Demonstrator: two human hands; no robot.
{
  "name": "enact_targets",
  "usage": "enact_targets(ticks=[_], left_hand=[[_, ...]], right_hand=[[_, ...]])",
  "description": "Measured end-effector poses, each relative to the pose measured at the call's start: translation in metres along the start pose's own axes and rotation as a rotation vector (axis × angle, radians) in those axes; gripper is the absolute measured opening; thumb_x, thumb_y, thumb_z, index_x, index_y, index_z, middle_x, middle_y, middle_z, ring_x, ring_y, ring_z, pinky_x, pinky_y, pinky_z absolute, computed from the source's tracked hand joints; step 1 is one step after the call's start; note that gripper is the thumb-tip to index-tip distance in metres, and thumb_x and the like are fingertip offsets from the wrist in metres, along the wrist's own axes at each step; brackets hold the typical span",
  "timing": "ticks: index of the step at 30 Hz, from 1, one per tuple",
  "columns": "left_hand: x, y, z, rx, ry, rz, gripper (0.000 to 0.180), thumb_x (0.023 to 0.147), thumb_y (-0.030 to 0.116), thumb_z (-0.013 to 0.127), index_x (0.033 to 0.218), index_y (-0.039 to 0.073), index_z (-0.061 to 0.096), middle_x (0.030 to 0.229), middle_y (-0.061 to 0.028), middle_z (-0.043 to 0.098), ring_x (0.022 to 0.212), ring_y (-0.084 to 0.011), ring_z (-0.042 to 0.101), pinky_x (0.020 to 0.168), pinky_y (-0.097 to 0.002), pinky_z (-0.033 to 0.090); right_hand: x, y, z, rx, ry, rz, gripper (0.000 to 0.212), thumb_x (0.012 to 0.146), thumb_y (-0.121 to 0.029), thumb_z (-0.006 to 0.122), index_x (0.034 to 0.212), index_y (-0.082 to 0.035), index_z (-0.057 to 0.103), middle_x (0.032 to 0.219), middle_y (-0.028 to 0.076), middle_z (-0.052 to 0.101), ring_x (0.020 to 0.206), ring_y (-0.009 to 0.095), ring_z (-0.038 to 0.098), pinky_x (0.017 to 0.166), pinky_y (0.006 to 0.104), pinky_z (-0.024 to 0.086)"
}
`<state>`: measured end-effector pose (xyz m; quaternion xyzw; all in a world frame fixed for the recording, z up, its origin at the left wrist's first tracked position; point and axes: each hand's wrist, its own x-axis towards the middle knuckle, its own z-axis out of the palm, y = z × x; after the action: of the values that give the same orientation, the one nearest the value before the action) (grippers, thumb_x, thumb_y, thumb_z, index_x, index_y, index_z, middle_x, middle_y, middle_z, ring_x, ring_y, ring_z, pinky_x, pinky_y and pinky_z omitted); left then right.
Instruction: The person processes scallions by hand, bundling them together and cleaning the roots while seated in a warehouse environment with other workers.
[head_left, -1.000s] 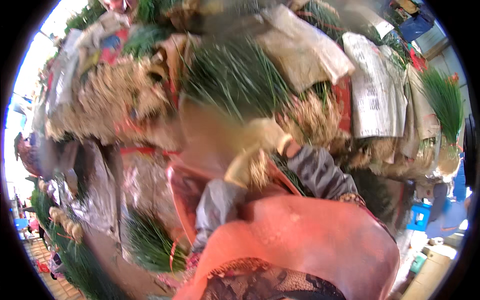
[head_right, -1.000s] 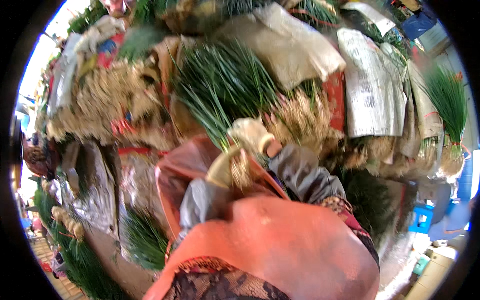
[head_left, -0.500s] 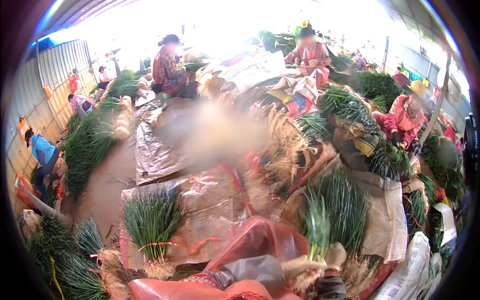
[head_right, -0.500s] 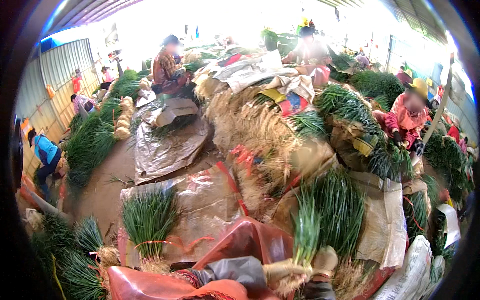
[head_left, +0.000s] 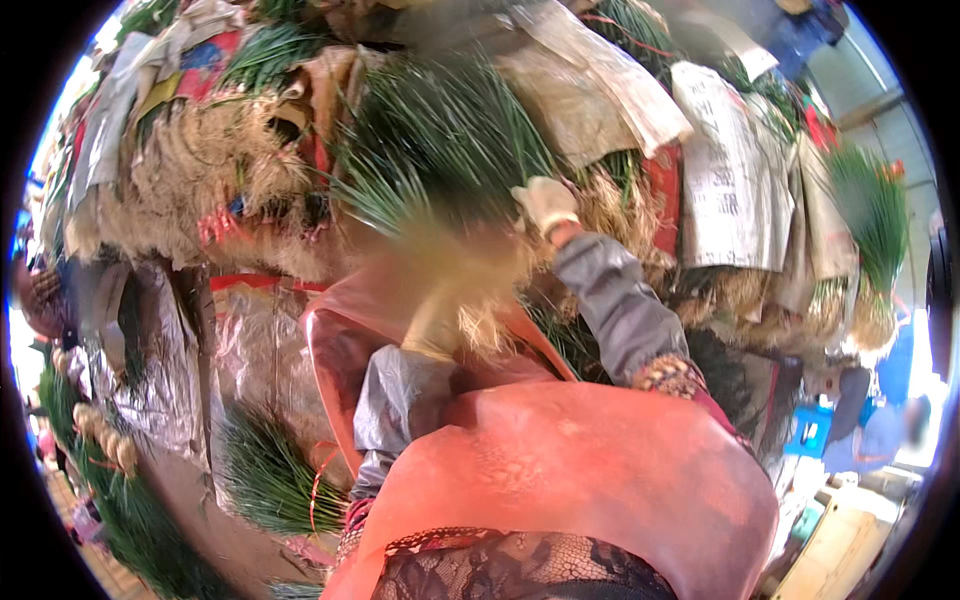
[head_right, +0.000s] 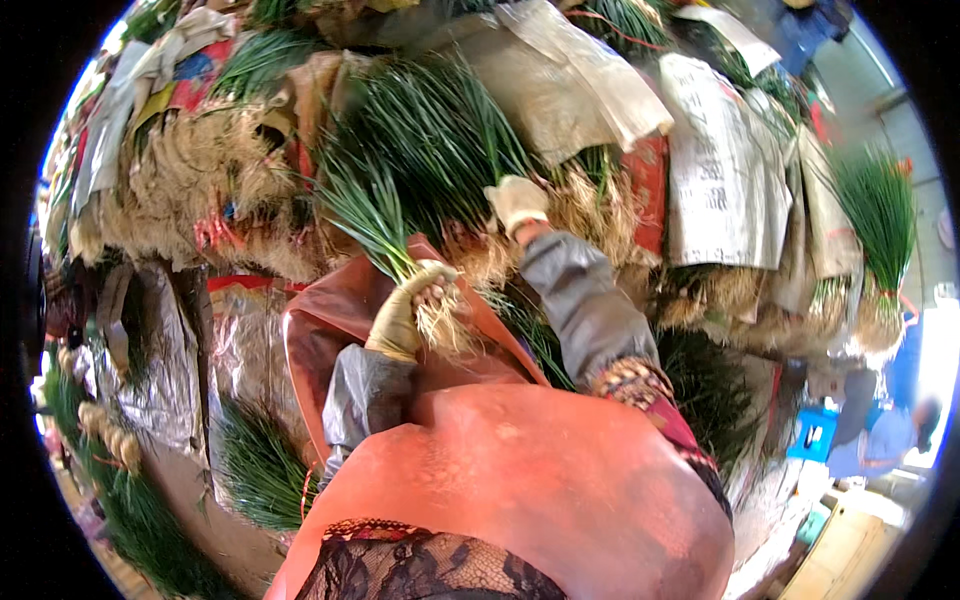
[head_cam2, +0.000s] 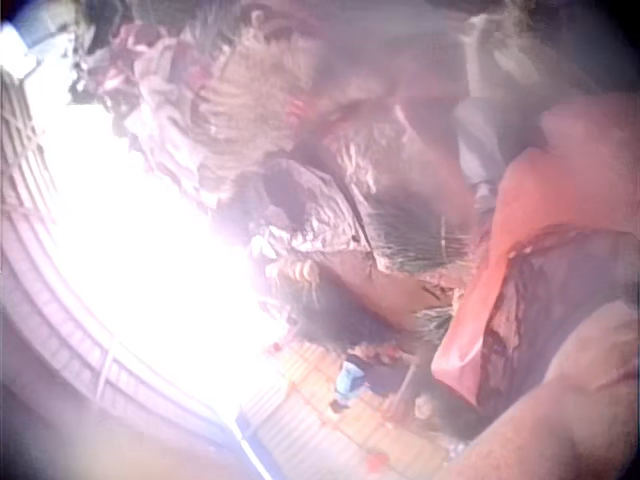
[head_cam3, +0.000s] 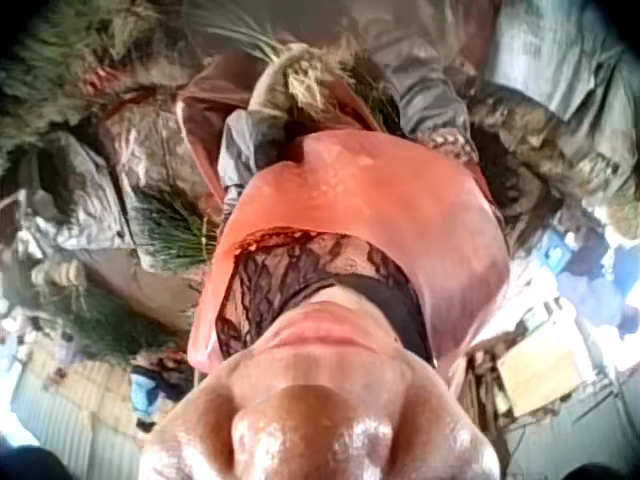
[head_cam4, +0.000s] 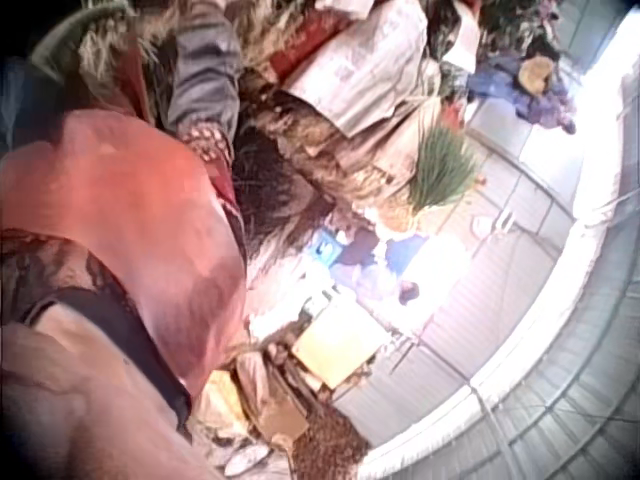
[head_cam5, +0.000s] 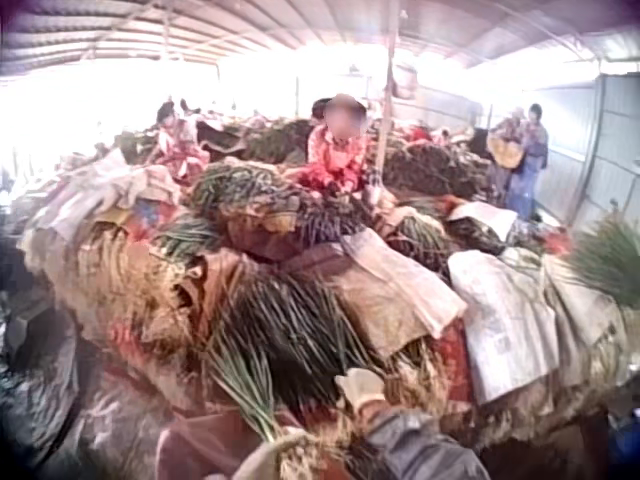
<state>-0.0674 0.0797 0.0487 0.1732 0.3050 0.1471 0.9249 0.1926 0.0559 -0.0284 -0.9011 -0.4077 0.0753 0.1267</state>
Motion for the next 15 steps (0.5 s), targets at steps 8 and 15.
enact_targets(ticks=[8,15], left_hand=[[0.010,-0.015,-0.019,0.137,0.017,0.048,0.027,0.090,0.015,0.059,0.112,0.001,0.064,0.093,-0.0112,0.069,0.080,-0.0227,0.067,0.071,-0.0331,0.056],[-0.004,-0.017,-0.037,-0.120,-0.049,-0.185,0.025,0.091,0.019,0.055,0.106,-0.001,0.062,0.099,-0.0129,0.067,0.090,-0.0260,0.065,0.080,-0.0364,0.054]], right_hand=[[-0.102,-0.063,-0.030,0.821,-0.349,-0.180,0.046,0.084,-0.039,0.070,0.108,0.000,0.066,0.088,0.009,0.068,0.078,0.013,0.062,0.071,0.0239,0.047],[-0.098,-0.087,-0.057,1.625,-0.812,0.179,0.031,0.090,-0.029,0.065,0.104,-0.002,0.066,0.084,0.003,0.064,0.070,0.012,0.060,0.058,0.0232,0.050]])
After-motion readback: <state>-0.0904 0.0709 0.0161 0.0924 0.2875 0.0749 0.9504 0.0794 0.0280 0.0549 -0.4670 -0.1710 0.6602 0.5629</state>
